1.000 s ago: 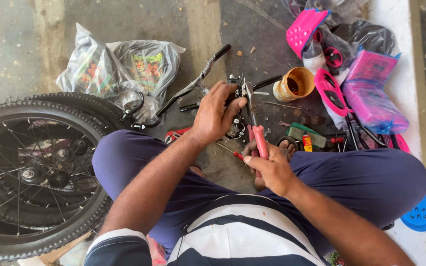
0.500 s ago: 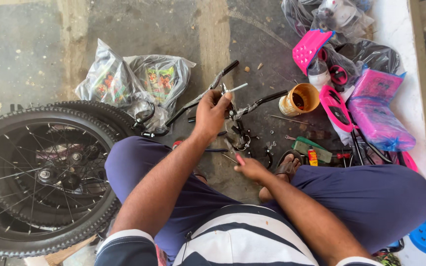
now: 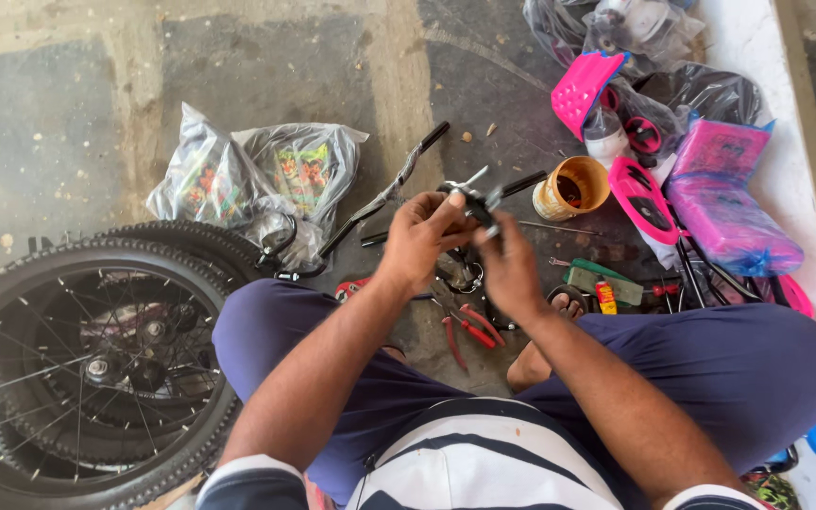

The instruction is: The person sits on the floor and assembles bicycle handlebars. They retrieve small parts from a container, insert bolts into the handlebar stem, and use pliers and a screwdriver to tighten the components.

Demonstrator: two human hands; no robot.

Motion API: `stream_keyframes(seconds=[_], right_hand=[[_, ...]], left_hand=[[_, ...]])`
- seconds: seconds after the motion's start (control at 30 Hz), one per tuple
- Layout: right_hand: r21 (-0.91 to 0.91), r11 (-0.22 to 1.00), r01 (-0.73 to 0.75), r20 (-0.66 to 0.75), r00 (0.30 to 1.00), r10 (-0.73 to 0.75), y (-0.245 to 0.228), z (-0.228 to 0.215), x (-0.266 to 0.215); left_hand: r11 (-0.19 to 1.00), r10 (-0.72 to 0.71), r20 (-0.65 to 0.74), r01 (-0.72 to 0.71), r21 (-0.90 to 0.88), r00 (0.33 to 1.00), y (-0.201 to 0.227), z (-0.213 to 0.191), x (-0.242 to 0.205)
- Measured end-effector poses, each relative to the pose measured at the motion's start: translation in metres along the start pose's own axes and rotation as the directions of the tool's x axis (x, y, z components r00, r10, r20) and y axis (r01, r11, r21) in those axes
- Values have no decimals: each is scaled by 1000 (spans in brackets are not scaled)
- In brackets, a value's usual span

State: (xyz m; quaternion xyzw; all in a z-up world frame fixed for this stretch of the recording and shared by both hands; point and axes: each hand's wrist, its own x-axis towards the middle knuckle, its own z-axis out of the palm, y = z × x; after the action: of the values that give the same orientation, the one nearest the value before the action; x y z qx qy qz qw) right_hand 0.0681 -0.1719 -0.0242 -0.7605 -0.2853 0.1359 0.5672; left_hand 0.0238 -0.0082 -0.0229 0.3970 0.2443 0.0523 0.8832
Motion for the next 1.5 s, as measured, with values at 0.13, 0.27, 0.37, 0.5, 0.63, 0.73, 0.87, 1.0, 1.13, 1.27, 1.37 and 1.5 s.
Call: stream_keyframes(seconds=[0.13,0.27,0.37,0.5,0.63,0.73,0.87,1.0,1.13,1.27,1.37,1.5], right_hand=[[668,702,-248,33,952,305,11,-11,14],[846,415,-336,161,901,402,0,-18,15],[823,452,-344,188,916,355,-8,-15,13],[808,455,-375,181,892,414,-14,-5,9],[829,386,-404,205,863,461,-12,-3,7],[759,523,-388,137,880,454,-7,2,9],[694,610,-383,101,890,445,-8,6,9],[787,441,-431,179,844,506,-13,3,4],[764,524,-376,136,888,439,-13,2,8],[750,559,-353,137,910,390,-14,1,8],[751,541,-377,165,902,400,-16,-4,8],[666,650,-365,162,922,351,-13,-6,10]], left_hand=[[774,353,-94,-234,588,931,15,-4,-9],[862,305,11,-281,423,952,-1,0,-4],[980,129,57,-136,143,990,-12,3,1],[936,237,-58,-212,282,970,-13,10,0],[897,245,-113,-181,404,963,-17,12,-2],[957,192,-71,-171,234,979,-20,7,5],[896,222,-128,-151,417,967,-14,9,-1],[785,371,-98,-256,564,924,-4,16,-10],[839,285,-94,-202,505,954,2,19,-11],[845,278,-92,-197,497,956,-2,17,-8],[859,300,-54,-245,449,953,-6,8,-5],[871,359,-43,-318,375,932,-7,4,-3]])
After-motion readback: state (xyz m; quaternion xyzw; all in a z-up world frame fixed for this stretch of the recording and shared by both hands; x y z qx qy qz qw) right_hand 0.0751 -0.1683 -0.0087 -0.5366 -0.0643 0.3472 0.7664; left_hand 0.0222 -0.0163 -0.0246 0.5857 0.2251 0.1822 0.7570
